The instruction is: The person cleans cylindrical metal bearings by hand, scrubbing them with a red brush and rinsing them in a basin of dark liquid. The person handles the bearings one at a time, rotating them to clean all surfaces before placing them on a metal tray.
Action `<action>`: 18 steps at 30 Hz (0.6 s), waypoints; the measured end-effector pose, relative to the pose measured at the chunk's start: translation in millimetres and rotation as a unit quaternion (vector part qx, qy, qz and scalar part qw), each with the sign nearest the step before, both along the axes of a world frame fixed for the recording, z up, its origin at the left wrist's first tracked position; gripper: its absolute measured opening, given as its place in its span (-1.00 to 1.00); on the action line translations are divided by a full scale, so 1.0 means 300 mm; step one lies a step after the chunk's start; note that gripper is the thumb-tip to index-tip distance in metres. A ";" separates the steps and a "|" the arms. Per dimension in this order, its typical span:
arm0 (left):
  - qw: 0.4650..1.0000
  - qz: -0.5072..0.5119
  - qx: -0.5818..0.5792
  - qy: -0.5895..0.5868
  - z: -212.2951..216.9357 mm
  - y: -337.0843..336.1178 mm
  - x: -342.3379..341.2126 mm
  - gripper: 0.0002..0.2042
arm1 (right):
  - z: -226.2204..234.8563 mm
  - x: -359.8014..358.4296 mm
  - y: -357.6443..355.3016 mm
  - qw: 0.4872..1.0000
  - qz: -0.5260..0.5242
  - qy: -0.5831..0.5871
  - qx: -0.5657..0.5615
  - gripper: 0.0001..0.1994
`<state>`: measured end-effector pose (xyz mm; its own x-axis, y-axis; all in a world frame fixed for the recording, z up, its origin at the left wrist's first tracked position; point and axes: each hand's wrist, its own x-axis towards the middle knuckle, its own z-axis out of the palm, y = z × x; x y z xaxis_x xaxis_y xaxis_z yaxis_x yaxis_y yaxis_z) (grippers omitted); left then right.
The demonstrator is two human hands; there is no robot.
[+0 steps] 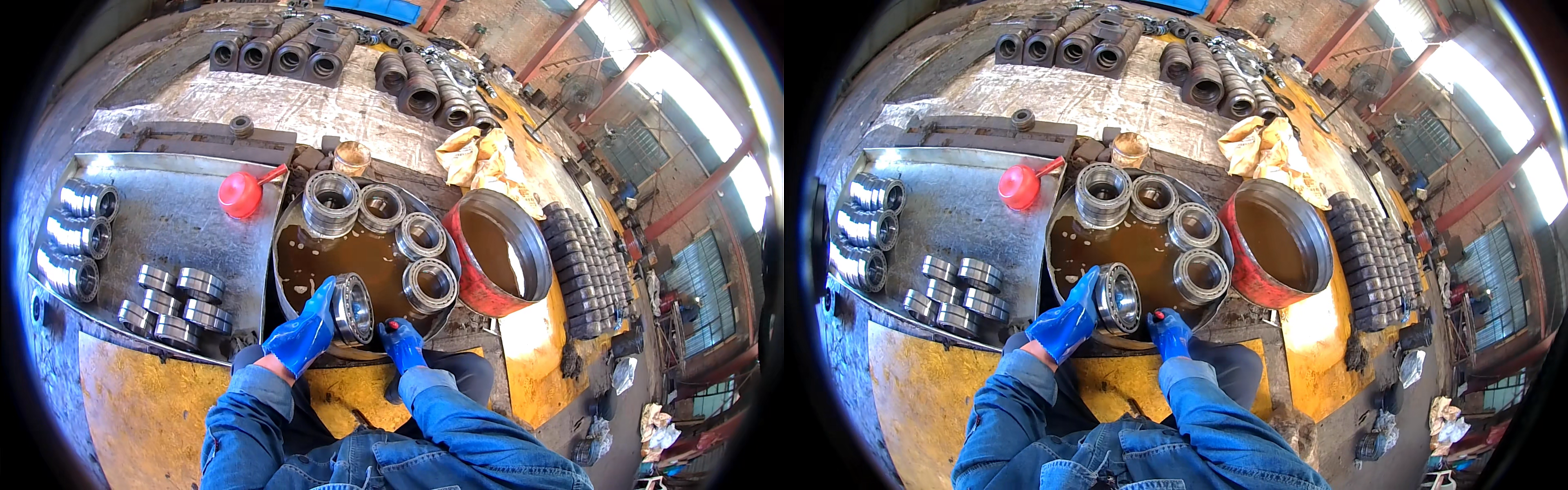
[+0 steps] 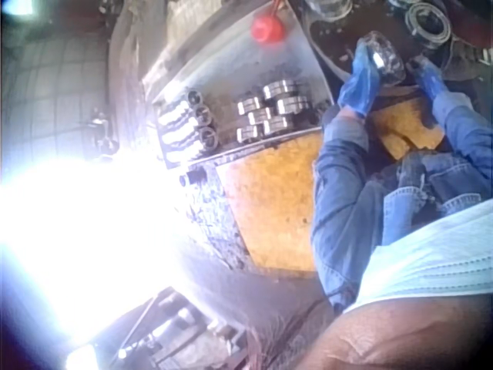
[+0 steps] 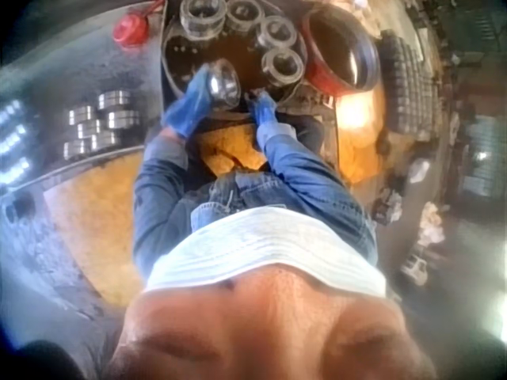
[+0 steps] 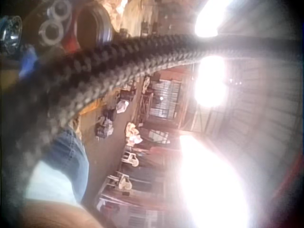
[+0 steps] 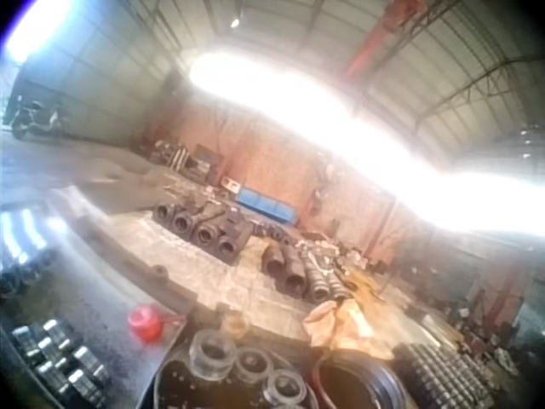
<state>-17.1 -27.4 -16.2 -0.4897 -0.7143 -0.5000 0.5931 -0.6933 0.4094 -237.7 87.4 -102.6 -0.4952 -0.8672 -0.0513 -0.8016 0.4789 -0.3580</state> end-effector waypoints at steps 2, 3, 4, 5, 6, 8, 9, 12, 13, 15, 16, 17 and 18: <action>1.000 0.000 -0.004 0.011 0.003 -0.002 0.012 -0.54 | 0.002 0.007 -0.010 1.000 0.012 0.000 -0.003 -0.62; 1.000 -0.001 -0.010 0.022 0.003 -0.002 0.017 -0.55 | 0.003 0.010 -0.013 1.000 0.009 -0.007 -0.003 -0.62; 0.999 -0.006 -0.012 0.036 -0.010 -0.002 0.009 -0.55 | 0.011 0.010 -0.006 1.000 0.001 -0.011 0.000 -0.62; 0.999 -0.010 -0.004 0.036 -0.038 -0.009 -0.005 -0.56 | 0.022 0.008 -0.002 1.000 -0.006 -0.016 0.003 -0.62; 0.999 -0.014 0.004 0.035 -0.073 -0.021 -0.026 -0.56 | 0.029 0.001 0.000 1.000 -0.013 -0.003 0.000 -0.62; 1.000 -0.009 -0.002 0.012 -0.049 -0.012 -0.013 -0.58 | 0.034 0.022 0.008 1.000 -0.023 0.011 -0.006 -0.62; 1.000 -0.002 -0.016 -0.005 -0.037 -0.010 -0.016 -0.59 | 0.040 0.021 -0.001 1.000 -0.024 0.011 -0.015 -0.63; 0.923 0.024 -0.329 -0.198 0.005 0.018 -0.006 -0.63 | 0.023 -0.004 -0.003 0.996 0.010 0.037 -0.078 -0.67; 0.867 -0.035 -0.412 -0.279 0.020 -0.004 0.021 -0.66 | -0.002 -0.017 -0.012 0.994 0.025 0.036 -0.097 -0.71; 0.980 -0.029 -0.186 -0.062 0.027 -0.018 0.006 -0.72 | 0.006 -0.010 -0.027 0.992 0.074 -0.058 -0.087 -0.77; 0.990 -0.034 -0.112 0.079 -0.078 -0.029 -0.024 -0.71 | -0.027 -0.029 -0.030 0.981 0.078 -0.121 -0.130 -0.72; 0.981 -0.072 -0.123 0.128 -0.057 -0.017 -0.018 -0.71 | -0.029 -0.043 -0.019 0.979 0.084 -0.147 -0.114 -0.73; 0.968 -0.114 -0.135 0.181 -0.021 -0.007 -0.019 -0.69 | -0.065 -0.078 0.000 0.982 0.062 -0.150 -0.100 -0.73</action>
